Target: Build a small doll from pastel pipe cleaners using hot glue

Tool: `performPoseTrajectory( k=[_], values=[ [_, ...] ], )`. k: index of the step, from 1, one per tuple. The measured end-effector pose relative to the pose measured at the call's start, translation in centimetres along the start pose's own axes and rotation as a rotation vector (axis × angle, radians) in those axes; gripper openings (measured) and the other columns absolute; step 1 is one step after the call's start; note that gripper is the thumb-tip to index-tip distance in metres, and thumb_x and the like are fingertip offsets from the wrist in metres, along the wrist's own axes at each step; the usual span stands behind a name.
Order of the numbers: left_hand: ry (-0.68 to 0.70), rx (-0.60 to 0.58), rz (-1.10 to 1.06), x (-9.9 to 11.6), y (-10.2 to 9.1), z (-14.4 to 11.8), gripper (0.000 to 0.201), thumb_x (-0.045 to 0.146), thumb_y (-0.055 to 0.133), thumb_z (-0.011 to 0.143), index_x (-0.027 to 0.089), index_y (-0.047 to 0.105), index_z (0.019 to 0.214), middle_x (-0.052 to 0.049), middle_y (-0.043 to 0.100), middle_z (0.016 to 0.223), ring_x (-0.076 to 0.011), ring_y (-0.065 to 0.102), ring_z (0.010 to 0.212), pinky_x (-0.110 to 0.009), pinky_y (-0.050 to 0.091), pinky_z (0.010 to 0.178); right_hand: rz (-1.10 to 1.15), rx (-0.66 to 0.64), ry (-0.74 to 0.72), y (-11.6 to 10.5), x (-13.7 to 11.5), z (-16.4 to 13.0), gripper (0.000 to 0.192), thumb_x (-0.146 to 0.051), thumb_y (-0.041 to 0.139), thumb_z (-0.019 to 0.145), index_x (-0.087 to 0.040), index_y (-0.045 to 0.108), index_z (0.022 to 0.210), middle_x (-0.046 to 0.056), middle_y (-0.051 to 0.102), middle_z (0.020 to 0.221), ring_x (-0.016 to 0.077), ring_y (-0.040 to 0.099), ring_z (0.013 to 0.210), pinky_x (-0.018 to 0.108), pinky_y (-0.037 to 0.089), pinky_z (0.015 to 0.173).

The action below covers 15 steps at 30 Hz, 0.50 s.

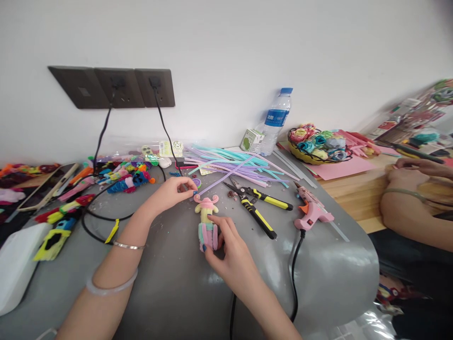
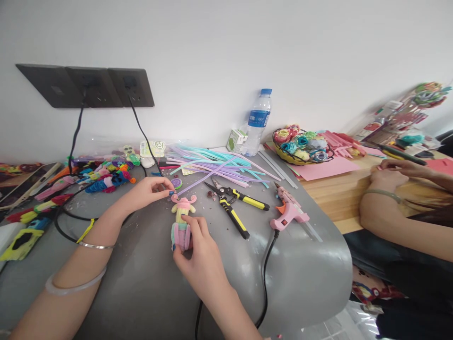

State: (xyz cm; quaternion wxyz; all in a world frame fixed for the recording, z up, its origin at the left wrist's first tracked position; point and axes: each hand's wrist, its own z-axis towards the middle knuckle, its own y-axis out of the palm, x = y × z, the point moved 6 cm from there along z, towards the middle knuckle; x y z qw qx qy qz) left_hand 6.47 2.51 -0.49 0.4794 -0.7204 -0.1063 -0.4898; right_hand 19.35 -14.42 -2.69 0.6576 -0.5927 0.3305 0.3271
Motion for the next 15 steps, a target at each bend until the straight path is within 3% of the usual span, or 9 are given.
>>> performPoseTrajectory(
  k=[4, 15],
  values=[
    [0.004, 0.028, 0.0, -0.2, -0.5, 0.0, 0.02, 0.037, 0.061, 0.08, 0.018, 0.067, 0.085, -0.003, 0.068, 0.084, -0.0172, 0.057, 0.072, -0.028, 0.044, 0.065, 0.005, -0.008, 0.001, 0.0, -0.1, -0.1, 0.055, -0.009, 0.056, 0.08, -0.024, 0.049, 0.132, 0.005, 0.055, 0.114, 0.0134, 0.058, 0.071, 0.027, 0.051, 0.067],
    [0.0, -0.007, -0.013, -0.3, 0.8, 0.2, 0.012, 0.029, 0.06, 0.078, 0.018, 0.061, 0.082, 0.001, 0.058, 0.072, -0.0143, 0.051, 0.065, -0.026, 0.04, 0.06, 0.01, -0.005, -0.006, 0.0, -0.1, -0.1, 0.056, -0.008, 0.056, 0.079, -0.024, 0.049, 0.132, 0.005, 0.055, 0.115, 0.0135, 0.059, 0.072, 0.027, 0.051, 0.068]
  ],
)
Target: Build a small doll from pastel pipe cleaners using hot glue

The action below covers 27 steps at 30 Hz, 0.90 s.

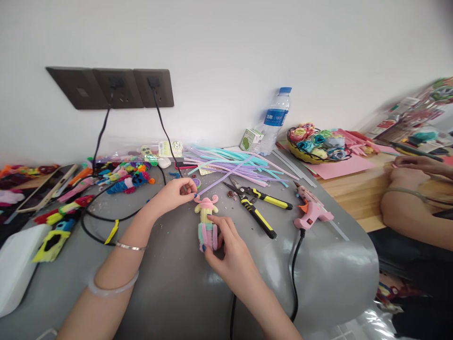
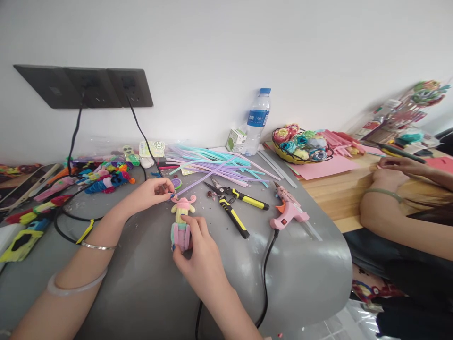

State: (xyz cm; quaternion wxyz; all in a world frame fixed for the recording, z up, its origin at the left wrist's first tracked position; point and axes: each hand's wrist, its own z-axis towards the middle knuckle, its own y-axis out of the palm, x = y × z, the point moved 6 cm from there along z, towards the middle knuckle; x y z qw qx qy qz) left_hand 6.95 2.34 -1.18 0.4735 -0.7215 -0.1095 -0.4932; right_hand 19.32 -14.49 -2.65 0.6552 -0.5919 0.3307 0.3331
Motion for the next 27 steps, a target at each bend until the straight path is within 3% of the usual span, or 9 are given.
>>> performPoseTrajectory(
  k=[10, 17, 27],
  values=[
    [-0.006, 0.009, 0.007, 0.0, 0.3, 0.1, 0.012, 0.029, 0.063, 0.075, 0.018, 0.06, 0.08, 0.001, 0.055, 0.072, -0.0143, 0.05, 0.066, -0.026, 0.04, 0.061, -0.019, 0.0, 0.002, 0.0, 0.1, 0.1, 0.055, -0.009, 0.056, 0.079, -0.024, 0.049, 0.132, 0.005, 0.055, 0.115, 0.0133, 0.058, 0.071, 0.028, 0.051, 0.067],
    [0.008, 0.052, -0.028, -0.1, -0.7, -0.1, 0.012, 0.031, 0.06, 0.079, 0.019, 0.059, 0.083, 0.002, 0.054, 0.073, -0.0136, 0.049, 0.066, -0.025, 0.038, 0.06, -0.015, 0.001, -0.002, 0.1, 0.0, 0.0, 0.055, -0.009, 0.055, 0.079, -0.024, 0.048, 0.132, 0.004, 0.055, 0.113, 0.0127, 0.056, 0.068, 0.027, 0.051, 0.065],
    [-0.003, 0.051, -0.005, 0.1, -0.1, 0.0, 0.011, 0.028, 0.062, 0.074, 0.019, 0.058, 0.079, 0.002, 0.052, 0.071, -0.0137, 0.049, 0.064, -0.025, 0.038, 0.06, -0.023, 0.008, 0.001, 0.1, 0.0, 0.1, 0.054, -0.009, 0.056, 0.079, -0.024, 0.049, 0.131, 0.005, 0.055, 0.115, 0.0128, 0.058, 0.07, 0.027, 0.052, 0.066]
  ],
)
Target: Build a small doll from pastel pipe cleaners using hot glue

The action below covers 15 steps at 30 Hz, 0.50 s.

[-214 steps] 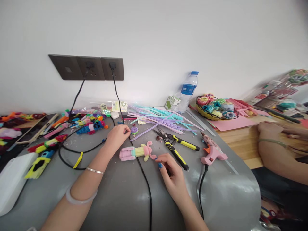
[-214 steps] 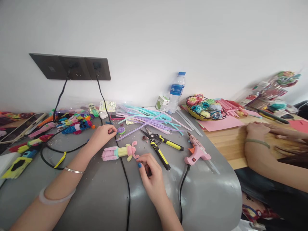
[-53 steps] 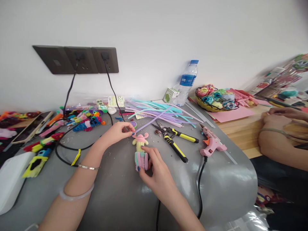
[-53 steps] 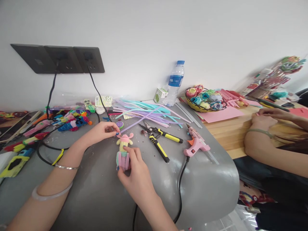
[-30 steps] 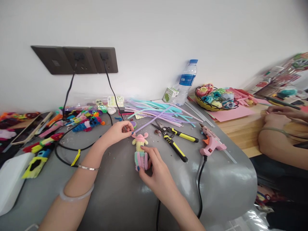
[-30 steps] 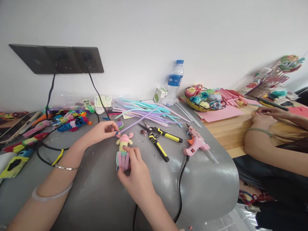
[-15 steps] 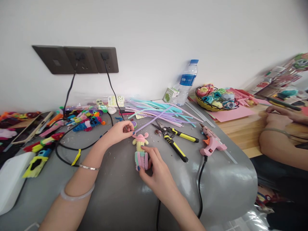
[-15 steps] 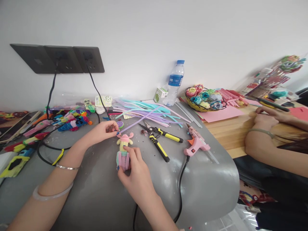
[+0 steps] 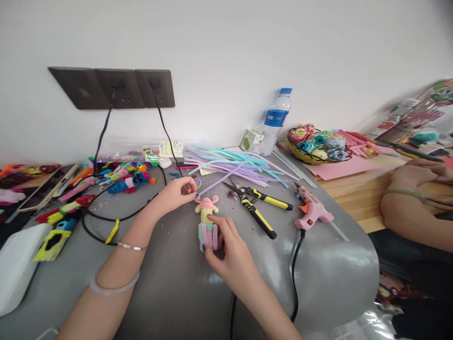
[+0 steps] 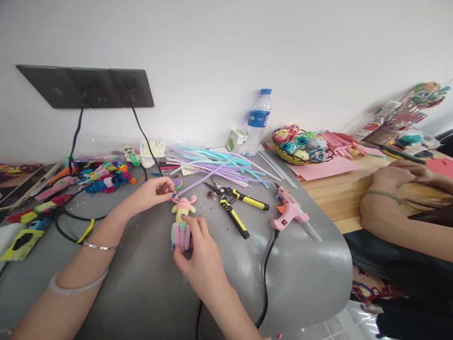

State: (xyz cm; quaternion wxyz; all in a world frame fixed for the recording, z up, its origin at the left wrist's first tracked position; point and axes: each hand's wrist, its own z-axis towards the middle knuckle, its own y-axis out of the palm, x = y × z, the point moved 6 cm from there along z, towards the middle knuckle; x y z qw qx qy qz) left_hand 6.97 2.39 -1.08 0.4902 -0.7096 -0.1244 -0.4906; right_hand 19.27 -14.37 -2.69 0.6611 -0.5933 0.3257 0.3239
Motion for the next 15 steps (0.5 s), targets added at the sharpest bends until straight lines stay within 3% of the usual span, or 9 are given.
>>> performPoseTrajectory(
  k=[7, 15],
  values=[
    [0.045, 0.154, -0.031, 0.4, -2.8, -0.4, 0.012, 0.031, 0.06, 0.079, 0.019, 0.059, 0.082, 0.001, 0.054, 0.073, -0.0137, 0.048, 0.066, -0.025, 0.038, 0.061, 0.023, 0.009, -0.04, -0.3, -0.1, -0.2, 0.056, -0.007, 0.056, 0.077, -0.024, 0.05, 0.13, 0.004, 0.056, 0.112, 0.0122, 0.058, 0.069, 0.025, 0.051, 0.063],
    [0.057, 0.04, 0.006, 0.0, -1.3, -0.1, 0.017, 0.034, 0.061, 0.081, 0.018, 0.065, 0.082, 0.001, 0.054, 0.069, -0.0142, 0.048, 0.064, -0.026, 0.038, 0.059, 0.106, -0.112, -0.124, -0.5, -0.7, -1.2, 0.06, -0.001, 0.053, 0.076, -0.026, 0.048, 0.131, 0.005, 0.055, 0.113, 0.0128, 0.056, 0.075, 0.025, 0.05, 0.068]
  ],
)
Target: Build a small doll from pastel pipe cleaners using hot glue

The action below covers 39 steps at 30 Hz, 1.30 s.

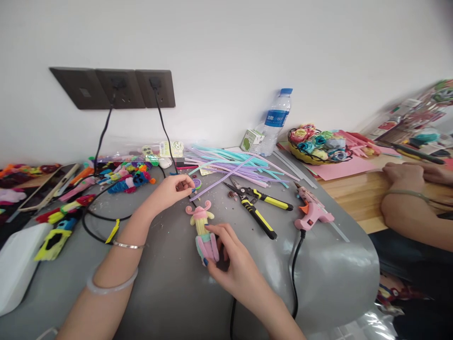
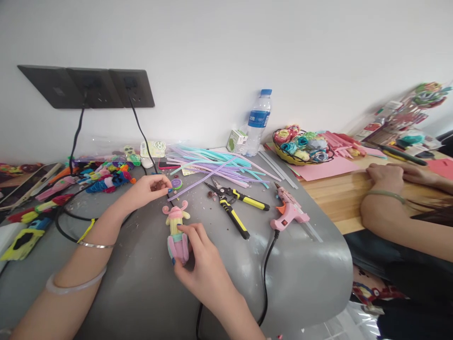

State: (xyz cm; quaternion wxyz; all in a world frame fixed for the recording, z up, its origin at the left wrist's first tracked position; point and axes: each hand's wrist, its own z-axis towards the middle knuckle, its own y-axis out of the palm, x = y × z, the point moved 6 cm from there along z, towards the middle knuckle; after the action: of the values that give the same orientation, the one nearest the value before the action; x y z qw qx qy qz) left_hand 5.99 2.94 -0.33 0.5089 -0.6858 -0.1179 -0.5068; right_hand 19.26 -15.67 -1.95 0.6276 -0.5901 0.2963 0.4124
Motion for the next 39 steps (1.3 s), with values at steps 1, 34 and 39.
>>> performPoseTrajectory(
  k=[1, 34, 39],
  values=[
    [-0.001, 0.005, 0.006, 0.0, 0.0, 0.0, 0.017, 0.034, 0.061, 0.081, 0.018, 0.065, 0.082, 0.0, 0.055, 0.069, -0.0143, 0.048, 0.064, -0.026, 0.038, 0.059, -0.004, -0.016, -0.004, 0.0, -0.1, -0.1, 0.06, -0.001, 0.054, 0.076, -0.026, 0.048, 0.131, 0.005, 0.055, 0.114, 0.0136, 0.057, 0.078, 0.025, 0.05, 0.07],
    [0.078, -0.037, 0.25, -0.5, 0.7, 0.5, 0.021, 0.02, 0.056, 0.079, 0.022, 0.075, 0.087, 0.003, 0.041, 0.063, -0.0137, 0.042, 0.058, -0.025, 0.031, 0.058, 0.0, 0.031, 0.019, 0.4, 0.0, 0.0, 0.055, 0.001, 0.06, 0.076, -0.026, 0.054, 0.123, 0.003, 0.059, 0.112, 0.0139, 0.061, 0.081, 0.024, 0.05, 0.069],
    [0.074, -0.079, 0.25, -0.4, 1.1, 0.5, 0.018, 0.023, 0.058, 0.078, 0.021, 0.075, 0.082, 0.002, 0.045, 0.064, -0.0143, 0.046, 0.06, -0.025, 0.034, 0.059, -0.01, 0.04, 0.009, 0.3, -0.1, 0.0, 0.055, 0.0, 0.061, 0.076, -0.026, 0.055, 0.124, 0.003, 0.06, 0.112, 0.0136, 0.061, 0.08, 0.023, 0.049, 0.067]
  ],
)
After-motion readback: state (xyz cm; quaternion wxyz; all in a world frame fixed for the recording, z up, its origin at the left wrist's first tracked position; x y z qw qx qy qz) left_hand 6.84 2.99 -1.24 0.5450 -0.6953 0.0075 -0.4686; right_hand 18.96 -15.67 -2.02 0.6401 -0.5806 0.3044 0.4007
